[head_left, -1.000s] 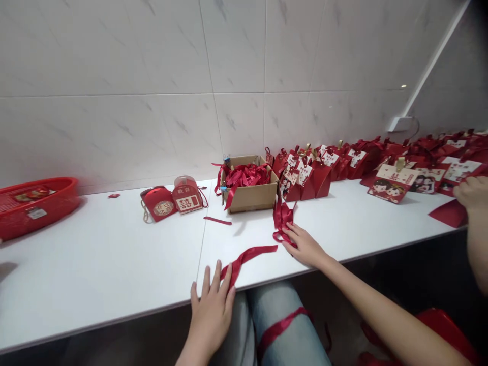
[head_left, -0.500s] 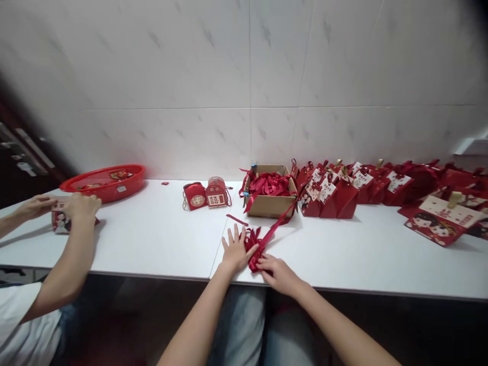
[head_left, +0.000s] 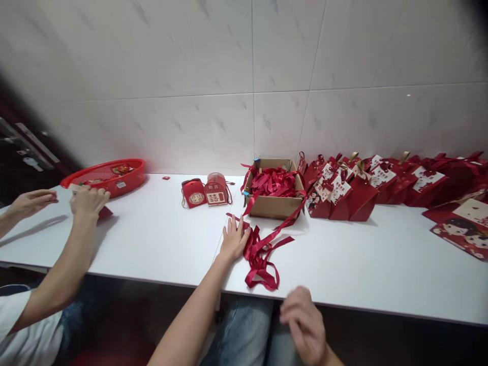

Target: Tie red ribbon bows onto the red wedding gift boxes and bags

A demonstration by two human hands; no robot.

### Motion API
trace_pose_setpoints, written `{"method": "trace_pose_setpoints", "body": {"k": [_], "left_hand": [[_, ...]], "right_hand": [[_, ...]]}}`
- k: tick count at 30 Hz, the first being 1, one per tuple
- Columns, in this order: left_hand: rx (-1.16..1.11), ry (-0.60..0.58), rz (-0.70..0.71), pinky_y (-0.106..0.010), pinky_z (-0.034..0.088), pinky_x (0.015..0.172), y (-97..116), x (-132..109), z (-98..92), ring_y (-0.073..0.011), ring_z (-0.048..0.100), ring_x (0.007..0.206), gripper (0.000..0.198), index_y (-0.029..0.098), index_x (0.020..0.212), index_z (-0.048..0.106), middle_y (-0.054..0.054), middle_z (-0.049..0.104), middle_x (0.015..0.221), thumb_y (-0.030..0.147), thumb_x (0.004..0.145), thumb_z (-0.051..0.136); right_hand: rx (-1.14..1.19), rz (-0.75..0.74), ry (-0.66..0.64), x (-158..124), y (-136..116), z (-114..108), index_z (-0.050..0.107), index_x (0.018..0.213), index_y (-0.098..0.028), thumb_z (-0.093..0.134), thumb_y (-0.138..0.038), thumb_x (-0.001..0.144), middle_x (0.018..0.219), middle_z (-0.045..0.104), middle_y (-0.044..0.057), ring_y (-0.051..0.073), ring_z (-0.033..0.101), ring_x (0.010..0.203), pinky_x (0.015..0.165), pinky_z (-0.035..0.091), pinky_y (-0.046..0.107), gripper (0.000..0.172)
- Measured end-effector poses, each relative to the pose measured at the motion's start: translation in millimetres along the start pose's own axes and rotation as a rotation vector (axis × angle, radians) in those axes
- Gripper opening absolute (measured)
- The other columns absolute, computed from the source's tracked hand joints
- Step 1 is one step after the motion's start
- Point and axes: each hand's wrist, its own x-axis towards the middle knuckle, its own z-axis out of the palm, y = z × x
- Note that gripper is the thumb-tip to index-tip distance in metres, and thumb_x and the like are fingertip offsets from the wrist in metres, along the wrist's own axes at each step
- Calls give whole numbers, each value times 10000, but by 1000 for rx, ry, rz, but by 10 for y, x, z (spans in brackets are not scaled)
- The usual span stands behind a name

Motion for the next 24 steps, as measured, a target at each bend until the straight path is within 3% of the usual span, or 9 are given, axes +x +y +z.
{"method": "trace_pose_setpoints", "body": {"k": [2,4,7,8,12,18,21,24], "left_hand": [[-50,33,46,-552,155,1127,-34,-19,5,-317,14,1445,687,185,1497,60,-155,28,1575,546,935,223],[-93,63,108,-508,170,1144,-62,-41,9,-288,23,1451,716,187,1497,42,-144,49,1576,543,927,290],[-142,97,180,-510,166,1149,-84,-64,15,-294,46,1449,740,211,1493,86,-126,87,1575,545,901,379],[-155,103,196,-524,168,1145,-85,-67,16,-305,59,1446,740,218,1491,103,-125,94,1573,544,895,397],[-198,117,226,-563,173,1131,-70,-59,19,-331,98,1433,744,202,1482,134,-143,128,1559,530,884,433],[-247,101,227,-511,170,1152,-42,-23,38,-305,136,1420,748,155,1467,180,-150,216,1524,522,874,450],[-262,110,219,-510,193,1146,-45,0,50,-307,169,1408,734,152,1458,207,-152,246,1506,524,873,447],[-266,126,223,-523,213,1134,-49,10,51,-316,195,1397,720,142,1451,225,-167,269,1489,524,879,435]], "right_hand": [[-64,13,-44,-387,29,-19,536,649,-241,522,-151,766,576,568,-32,183,580,524,565,508,361,148],[-151,140,-15,-716,168,-30,579,733,-257,549,-126,753,612,602,-13,223,604,534,504,502,375,135],[-261,398,-4,-1015,498,-27,658,939,-308,623,-216,707,892,694,55,360,675,820,627,552,479,252],[-283,569,-46,-1063,606,-14,671,948,-336,658,-266,667,981,690,49,380,655,937,714,555,492,289],[-259,861,-135,-1088,852,89,711,962,-246,694,-378,627,1082,672,109,391,580,1100,916,482,521,361],[-67,1034,-159,-949,632,67,673,961,-201,554,-436,876,1120,657,69,213,575,1103,1011,399,424,277],[20,1130,-42,-886,402,-105,685,885,-215,482,-549,866,1038,697,71,261,609,1069,956,445,431,391],[140,1209,85,-784,137,-438,699,841,-230,346,-631,846,994,726,76,326,616,1084,823,528,444,534]]}}
